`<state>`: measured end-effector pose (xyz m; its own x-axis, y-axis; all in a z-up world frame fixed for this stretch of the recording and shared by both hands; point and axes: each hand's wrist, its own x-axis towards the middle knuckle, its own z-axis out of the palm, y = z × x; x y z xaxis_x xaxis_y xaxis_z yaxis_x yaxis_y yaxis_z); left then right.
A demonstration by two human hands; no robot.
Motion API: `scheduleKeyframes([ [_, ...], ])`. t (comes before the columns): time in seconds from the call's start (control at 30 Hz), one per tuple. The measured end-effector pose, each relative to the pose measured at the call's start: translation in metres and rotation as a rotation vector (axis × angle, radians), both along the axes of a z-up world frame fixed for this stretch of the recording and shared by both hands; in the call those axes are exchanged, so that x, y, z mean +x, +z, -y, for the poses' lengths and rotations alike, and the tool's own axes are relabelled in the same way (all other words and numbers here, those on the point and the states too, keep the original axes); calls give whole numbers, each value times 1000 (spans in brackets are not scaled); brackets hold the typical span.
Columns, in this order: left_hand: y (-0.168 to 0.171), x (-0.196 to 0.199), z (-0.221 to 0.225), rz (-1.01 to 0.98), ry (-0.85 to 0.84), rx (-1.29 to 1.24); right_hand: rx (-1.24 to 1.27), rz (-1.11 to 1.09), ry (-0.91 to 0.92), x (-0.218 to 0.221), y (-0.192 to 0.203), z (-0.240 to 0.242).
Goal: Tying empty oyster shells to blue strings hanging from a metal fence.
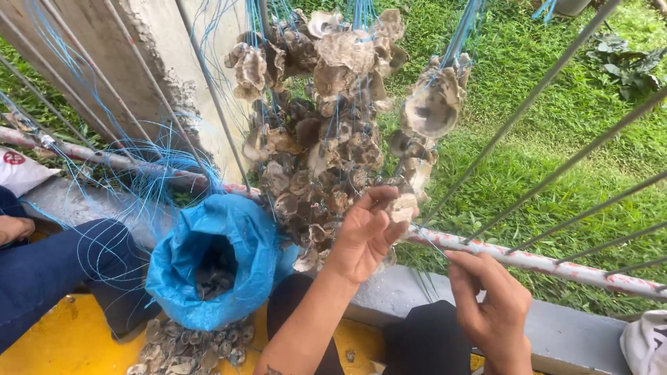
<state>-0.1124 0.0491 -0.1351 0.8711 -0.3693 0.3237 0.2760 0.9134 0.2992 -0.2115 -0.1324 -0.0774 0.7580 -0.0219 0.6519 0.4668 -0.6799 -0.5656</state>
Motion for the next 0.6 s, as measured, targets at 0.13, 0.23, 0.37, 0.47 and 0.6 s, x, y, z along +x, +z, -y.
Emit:
scheduleKeyframes([
  [0.13, 0, -5, 9, -7, 6, 60, -14, -13, 21, 2, 6, 0],
  [0.23, 2, -6, 12, -29, -15, 88, -19, -60, 17, 6, 3, 8],
  [0.37, -4, -6, 15, -32, -21, 84, -15, -83, -2, 5, 4, 11],
  [0.47, -3, -8, 17, -5, 33, 121, 3, -89, 9, 8, 6, 11],
  [0.6, -2, -15, 19, 166, 287, 340, -18, -103, 34, 12, 2, 9],
])
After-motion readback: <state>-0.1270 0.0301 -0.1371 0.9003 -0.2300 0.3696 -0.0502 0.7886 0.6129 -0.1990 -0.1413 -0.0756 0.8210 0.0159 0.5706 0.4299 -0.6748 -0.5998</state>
